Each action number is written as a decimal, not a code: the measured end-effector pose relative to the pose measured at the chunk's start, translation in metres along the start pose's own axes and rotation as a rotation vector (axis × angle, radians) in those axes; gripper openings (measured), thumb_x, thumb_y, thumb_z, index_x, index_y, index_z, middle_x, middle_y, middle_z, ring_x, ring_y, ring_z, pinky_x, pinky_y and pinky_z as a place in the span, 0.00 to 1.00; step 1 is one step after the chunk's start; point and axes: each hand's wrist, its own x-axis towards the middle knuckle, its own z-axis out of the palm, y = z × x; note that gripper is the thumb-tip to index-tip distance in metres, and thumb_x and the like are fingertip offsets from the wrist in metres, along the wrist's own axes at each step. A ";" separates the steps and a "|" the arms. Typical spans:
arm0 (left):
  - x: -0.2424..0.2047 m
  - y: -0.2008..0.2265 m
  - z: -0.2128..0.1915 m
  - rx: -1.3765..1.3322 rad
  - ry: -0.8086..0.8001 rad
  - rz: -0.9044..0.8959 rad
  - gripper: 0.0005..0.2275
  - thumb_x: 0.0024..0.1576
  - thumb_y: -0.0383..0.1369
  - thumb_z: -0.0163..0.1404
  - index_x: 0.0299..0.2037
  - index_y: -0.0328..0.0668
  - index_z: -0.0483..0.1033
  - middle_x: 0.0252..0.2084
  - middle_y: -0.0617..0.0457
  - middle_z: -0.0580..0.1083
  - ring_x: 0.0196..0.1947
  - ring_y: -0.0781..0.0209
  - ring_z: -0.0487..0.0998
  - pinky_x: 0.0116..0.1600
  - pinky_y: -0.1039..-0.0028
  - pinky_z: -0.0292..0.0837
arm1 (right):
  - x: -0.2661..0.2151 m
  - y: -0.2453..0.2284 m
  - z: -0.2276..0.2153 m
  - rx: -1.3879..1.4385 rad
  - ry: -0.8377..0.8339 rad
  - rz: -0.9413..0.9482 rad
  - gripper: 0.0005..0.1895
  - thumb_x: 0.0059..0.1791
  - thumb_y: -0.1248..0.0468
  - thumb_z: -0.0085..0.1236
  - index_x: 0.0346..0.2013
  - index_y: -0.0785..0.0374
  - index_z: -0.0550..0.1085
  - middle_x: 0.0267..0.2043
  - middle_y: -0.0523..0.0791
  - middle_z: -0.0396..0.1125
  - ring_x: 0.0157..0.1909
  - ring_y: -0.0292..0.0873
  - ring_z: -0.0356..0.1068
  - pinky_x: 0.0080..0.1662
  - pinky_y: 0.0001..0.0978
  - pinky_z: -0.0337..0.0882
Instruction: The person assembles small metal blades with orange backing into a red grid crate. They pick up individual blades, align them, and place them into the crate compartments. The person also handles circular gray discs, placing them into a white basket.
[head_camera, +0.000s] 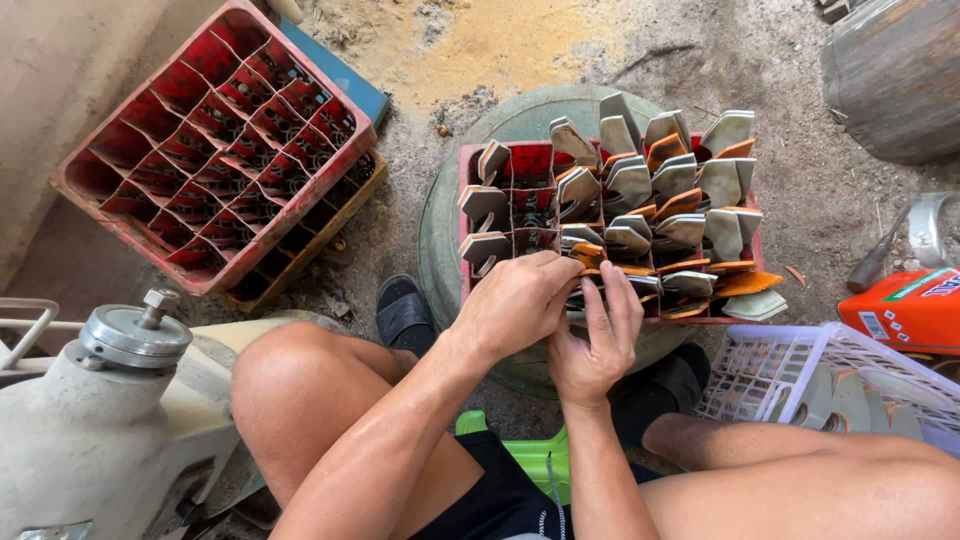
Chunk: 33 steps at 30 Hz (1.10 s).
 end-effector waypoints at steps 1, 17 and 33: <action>-0.001 0.004 -0.002 -0.026 0.042 0.005 0.05 0.57 0.26 0.53 0.41 0.35 0.79 0.36 0.42 0.77 0.36 0.41 0.79 0.41 0.57 0.75 | 0.002 -0.002 -0.001 -0.008 0.015 -0.019 0.25 0.44 0.76 0.70 0.55 0.63 0.76 0.65 0.50 0.68 0.68 0.57 0.67 0.67 0.47 0.69; -0.015 0.040 -0.058 -0.568 0.069 -0.013 0.15 0.60 0.33 0.59 0.52 0.33 0.74 0.56 0.47 0.77 0.56 0.59 0.79 0.59 0.68 0.78 | 0.068 -0.024 -0.072 0.922 0.002 0.446 0.31 0.53 0.71 0.65 0.69 0.68 0.65 0.64 0.58 0.67 0.65 0.54 0.70 0.68 0.49 0.71; -0.018 0.059 -0.002 -0.946 -0.292 -0.748 0.15 0.57 0.34 0.59 0.49 0.36 0.72 0.36 0.51 0.81 0.30 0.71 0.79 0.30 0.79 0.75 | 0.073 0.013 -0.096 0.911 -0.395 0.399 0.48 0.46 0.65 0.70 0.77 0.65 0.57 0.76 0.55 0.60 0.62 0.46 0.72 0.62 0.39 0.75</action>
